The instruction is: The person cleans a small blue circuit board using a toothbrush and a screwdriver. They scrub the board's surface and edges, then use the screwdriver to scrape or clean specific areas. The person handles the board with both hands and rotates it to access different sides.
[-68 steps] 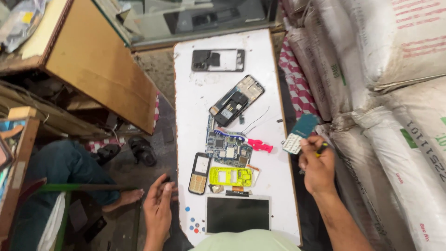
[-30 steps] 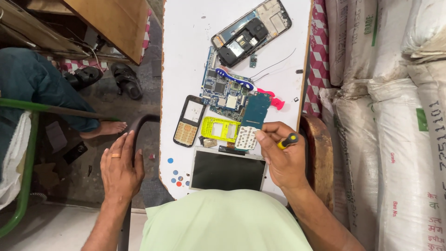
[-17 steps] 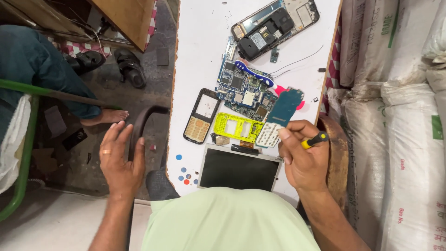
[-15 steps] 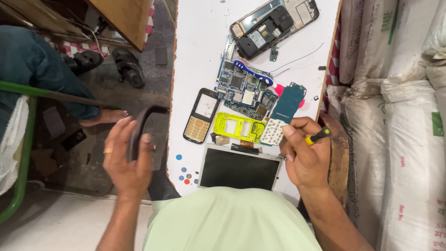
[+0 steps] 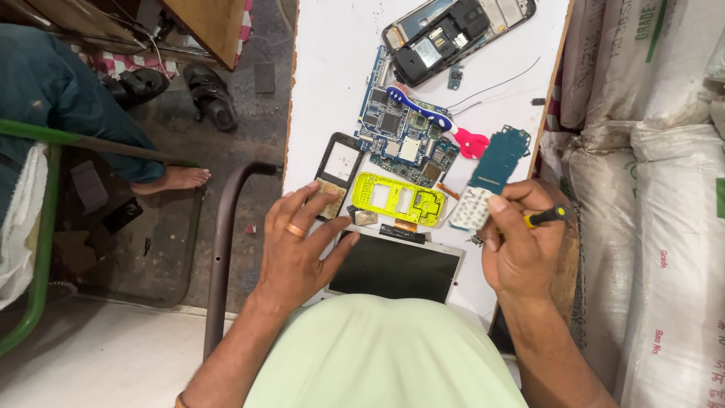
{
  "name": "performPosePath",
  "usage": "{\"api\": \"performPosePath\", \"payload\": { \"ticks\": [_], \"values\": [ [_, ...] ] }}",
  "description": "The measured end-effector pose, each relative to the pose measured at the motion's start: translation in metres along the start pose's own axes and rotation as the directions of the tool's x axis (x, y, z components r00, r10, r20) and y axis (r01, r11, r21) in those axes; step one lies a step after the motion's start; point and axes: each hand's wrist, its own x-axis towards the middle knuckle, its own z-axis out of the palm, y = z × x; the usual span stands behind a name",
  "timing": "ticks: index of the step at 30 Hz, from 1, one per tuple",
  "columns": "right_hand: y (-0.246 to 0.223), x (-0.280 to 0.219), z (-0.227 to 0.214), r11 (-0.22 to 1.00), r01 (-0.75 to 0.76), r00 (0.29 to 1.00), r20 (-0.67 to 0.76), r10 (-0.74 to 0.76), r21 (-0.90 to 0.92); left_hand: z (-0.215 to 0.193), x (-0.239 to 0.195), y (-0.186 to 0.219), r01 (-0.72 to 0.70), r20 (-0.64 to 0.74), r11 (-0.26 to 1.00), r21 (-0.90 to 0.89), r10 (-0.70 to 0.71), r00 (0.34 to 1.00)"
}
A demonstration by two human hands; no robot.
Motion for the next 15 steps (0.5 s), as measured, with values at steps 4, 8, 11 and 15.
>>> {"api": "performPosePath", "payload": {
  "ticks": [4,8,11,15],
  "values": [
    [0.004,0.000,-0.001,0.999,-0.015,1.000,-0.002,0.015,-0.030,0.005,-0.003,-0.003,-0.003,0.031,1.000,0.005,0.003,1.000],
    [0.005,-0.005,-0.004,0.998,-0.029,0.997,0.067,0.032,-0.059,-0.003,0.003,0.004,-0.005,0.022,1.000,-0.006,0.005,1.000],
    [0.005,-0.007,0.004,0.992,-0.029,0.995,0.095,0.041,-0.122,-0.007,0.021,0.018,0.012,0.002,0.994,-0.110,-0.012,1.000],
    [0.002,-0.006,0.009,0.980,-0.073,0.989,0.110,0.094,-0.183,0.005,0.050,0.039,0.292,0.255,0.735,-0.613,-0.166,0.953]
  ]
}}
